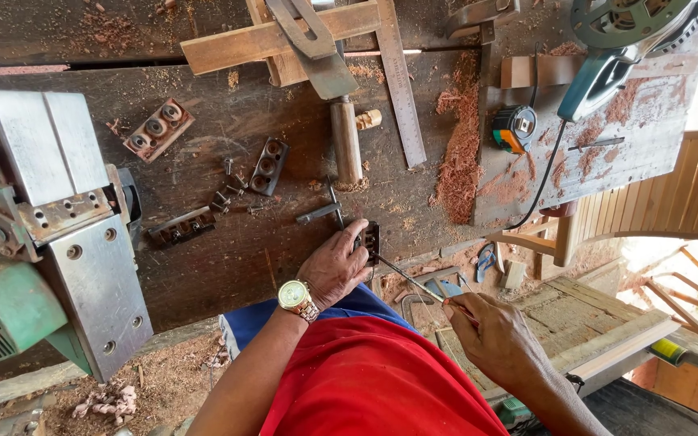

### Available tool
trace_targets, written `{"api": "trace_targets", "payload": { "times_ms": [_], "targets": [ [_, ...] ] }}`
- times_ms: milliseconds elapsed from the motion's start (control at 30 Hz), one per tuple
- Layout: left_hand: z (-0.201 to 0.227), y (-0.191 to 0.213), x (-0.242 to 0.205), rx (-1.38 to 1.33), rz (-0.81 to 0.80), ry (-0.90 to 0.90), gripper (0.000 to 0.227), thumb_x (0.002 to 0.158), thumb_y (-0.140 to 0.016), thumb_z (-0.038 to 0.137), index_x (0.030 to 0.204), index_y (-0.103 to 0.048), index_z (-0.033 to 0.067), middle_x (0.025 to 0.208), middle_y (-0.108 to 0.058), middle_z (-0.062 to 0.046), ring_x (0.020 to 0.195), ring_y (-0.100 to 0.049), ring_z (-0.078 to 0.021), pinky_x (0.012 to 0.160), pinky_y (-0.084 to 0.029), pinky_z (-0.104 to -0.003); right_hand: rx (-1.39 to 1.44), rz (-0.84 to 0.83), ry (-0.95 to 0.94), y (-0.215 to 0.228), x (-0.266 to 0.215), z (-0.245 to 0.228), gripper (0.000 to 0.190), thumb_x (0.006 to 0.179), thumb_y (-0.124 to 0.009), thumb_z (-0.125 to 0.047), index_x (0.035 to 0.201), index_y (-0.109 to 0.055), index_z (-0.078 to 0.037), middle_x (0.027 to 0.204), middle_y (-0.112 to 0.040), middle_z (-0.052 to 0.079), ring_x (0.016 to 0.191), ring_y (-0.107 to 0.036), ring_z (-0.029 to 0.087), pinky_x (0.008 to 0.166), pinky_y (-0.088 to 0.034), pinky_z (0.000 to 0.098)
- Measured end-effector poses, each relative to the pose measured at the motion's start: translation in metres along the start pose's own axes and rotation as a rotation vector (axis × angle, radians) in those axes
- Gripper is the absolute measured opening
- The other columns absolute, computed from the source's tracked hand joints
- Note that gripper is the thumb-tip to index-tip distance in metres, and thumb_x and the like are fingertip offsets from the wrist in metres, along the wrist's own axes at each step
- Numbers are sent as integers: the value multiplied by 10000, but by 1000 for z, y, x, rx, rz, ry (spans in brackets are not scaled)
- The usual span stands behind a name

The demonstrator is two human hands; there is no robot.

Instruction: The person rummages through a cardboard box of tools, takes out a file and a small metal part, and files the metal part by hand over the workbench, repositioning it repeatedly. At the end they set the file and part down on the bench.

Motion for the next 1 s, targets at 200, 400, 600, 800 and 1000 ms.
{"api": "trace_targets", "payload": {
  "times_ms": [200,400,600,800,1000],
  "targets": [
    [1,0,1,21,-3,-3,297,854,-790,239,962,-634,11,1501,-423,-219,1243,-593,-321,1046,-527,-389,-8,-21,-20,-4,0,0,343,953,-588,-322,1086,-715,-32,890,-769,163,659,-757,267,619,-580,423],
    [0,0,0,33,-7,-5,300,865,-786,247,971,-636,10,1511,-426,-224,1249,-583,-308,1063,-516,-384,-17,-29,-33,-3,-1,-1,340,963,-579,-328,1063,-717,-33,830,-766,157,628,-743,264,611,-572,426],
    [2,0,-1,73,11,-29,310,862,-779,255,996,-646,9,1514,-428,-218,1274,-570,-301,1085,-495,-378,-9,-22,-51,-2,-1,2,338,953,-588,-328,1060,-718,-34,826,-757,164,622,-735,276,612,-565,435],
    [1,-2,-1,68,-12,-21,318,864,-780,259,1004,-647,7,1523,-424,-220,1273,-560,-293,1091,-489,-376,-17,-23,-50,-1,-1,-1,338,952,-591,-336,1043,-715,-35,823,-750,163,633,-731,286,620,-561,439],
    [2,-1,-1,80,-10,-23,325,866,-773,272,1011,-650,8,1521,-419,-214,1288,-554,-291,1094,-482,-377,-19,-17,-50,-1,-1,0,340,958,-591,-338,1032,-719,-32,820,-748,166,647,-725,297,631,-556,442]
  ]
}}
Point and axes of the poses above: each hand's wrist, its own x-axis towards the middle knuckle, its own y-axis out of the back of the hand, z = x × y, the point moved 7 cm from there along x, towards the middle knuckle
